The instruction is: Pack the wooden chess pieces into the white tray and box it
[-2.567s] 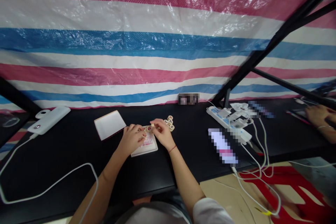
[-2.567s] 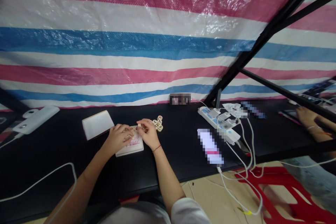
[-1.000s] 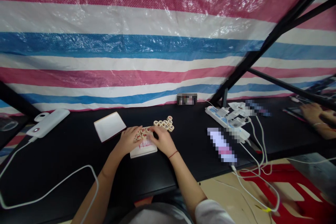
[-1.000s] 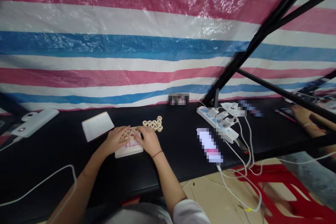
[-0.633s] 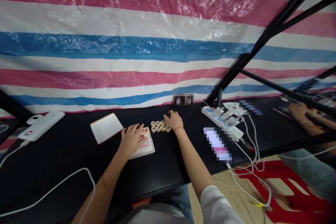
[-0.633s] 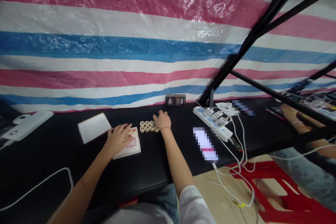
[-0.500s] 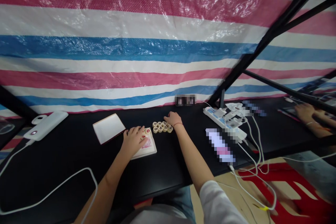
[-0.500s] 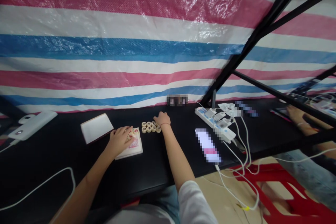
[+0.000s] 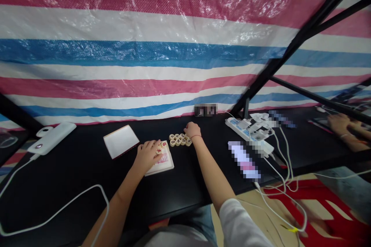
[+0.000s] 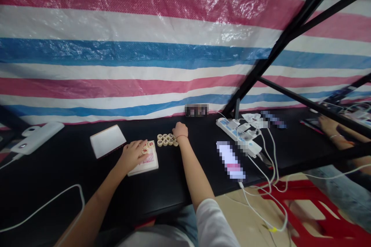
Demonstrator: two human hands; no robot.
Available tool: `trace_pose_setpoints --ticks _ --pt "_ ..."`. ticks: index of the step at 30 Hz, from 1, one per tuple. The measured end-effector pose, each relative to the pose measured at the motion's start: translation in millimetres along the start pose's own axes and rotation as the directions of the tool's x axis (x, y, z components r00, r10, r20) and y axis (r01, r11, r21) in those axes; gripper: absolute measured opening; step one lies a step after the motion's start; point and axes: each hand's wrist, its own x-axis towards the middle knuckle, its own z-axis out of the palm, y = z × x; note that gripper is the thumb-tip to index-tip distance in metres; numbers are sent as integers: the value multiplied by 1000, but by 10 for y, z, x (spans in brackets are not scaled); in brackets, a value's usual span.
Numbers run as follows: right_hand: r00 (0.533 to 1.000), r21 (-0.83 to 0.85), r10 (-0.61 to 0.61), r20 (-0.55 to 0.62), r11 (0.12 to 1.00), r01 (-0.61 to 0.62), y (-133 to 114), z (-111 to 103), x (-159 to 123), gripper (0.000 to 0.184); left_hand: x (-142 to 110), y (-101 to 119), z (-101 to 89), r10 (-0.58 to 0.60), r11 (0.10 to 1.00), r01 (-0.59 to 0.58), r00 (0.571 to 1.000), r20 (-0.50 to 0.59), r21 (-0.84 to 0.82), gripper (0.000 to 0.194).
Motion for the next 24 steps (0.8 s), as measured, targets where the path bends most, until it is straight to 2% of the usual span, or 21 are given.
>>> trace_pose_setpoints --ticks 3,5,6,8,9,11,13,17,21,24 --pt "996 59 -59 -64 996 63 -2 -57 -115 21 -5 -14 -6 14 1000 -14 1000 -9 1 50" --pt "984 195 -148 -101 967 165 -31 -46 -260 21 -2 -12 -18 30 1000 -30 997 -67 -5 52" --pt "972 306 -205 -118 924 232 -58 -18 -350 21 3 -6 -27 43 999 -45 993 -110 -17 54" --pt "937 577 -322 -138 742 340 -132 75 -545 23 18 13 -49 83 993 -98 977 -196 -68 58" --pt "925 682 -360 -124 646 343 -177 134 -639 28 25 24 -58 99 986 -126 968 -228 -106 58" --pt "906 817 -417 -78 494 298 -268 254 -796 36 37 43 -67 114 968 -167 958 -262 -189 51" --pt "890 879 -454 -41 407 248 -343 348 -891 39 40 52 -60 102 951 -175 957 -273 -255 42" --pt "885 923 -465 -15 334 191 -400 425 -933 39 36 37 -30 87 929 -183 953 -290 -323 33" --pt "882 955 -472 11 266 130 -357 395 -932 40 38 32 -49 69 927 -166 957 -281 -338 32" --pt "908 982 -418 16 178 65 -282 345 -932 39 38 31 -100 12 932 -126 947 -320 -339 30"
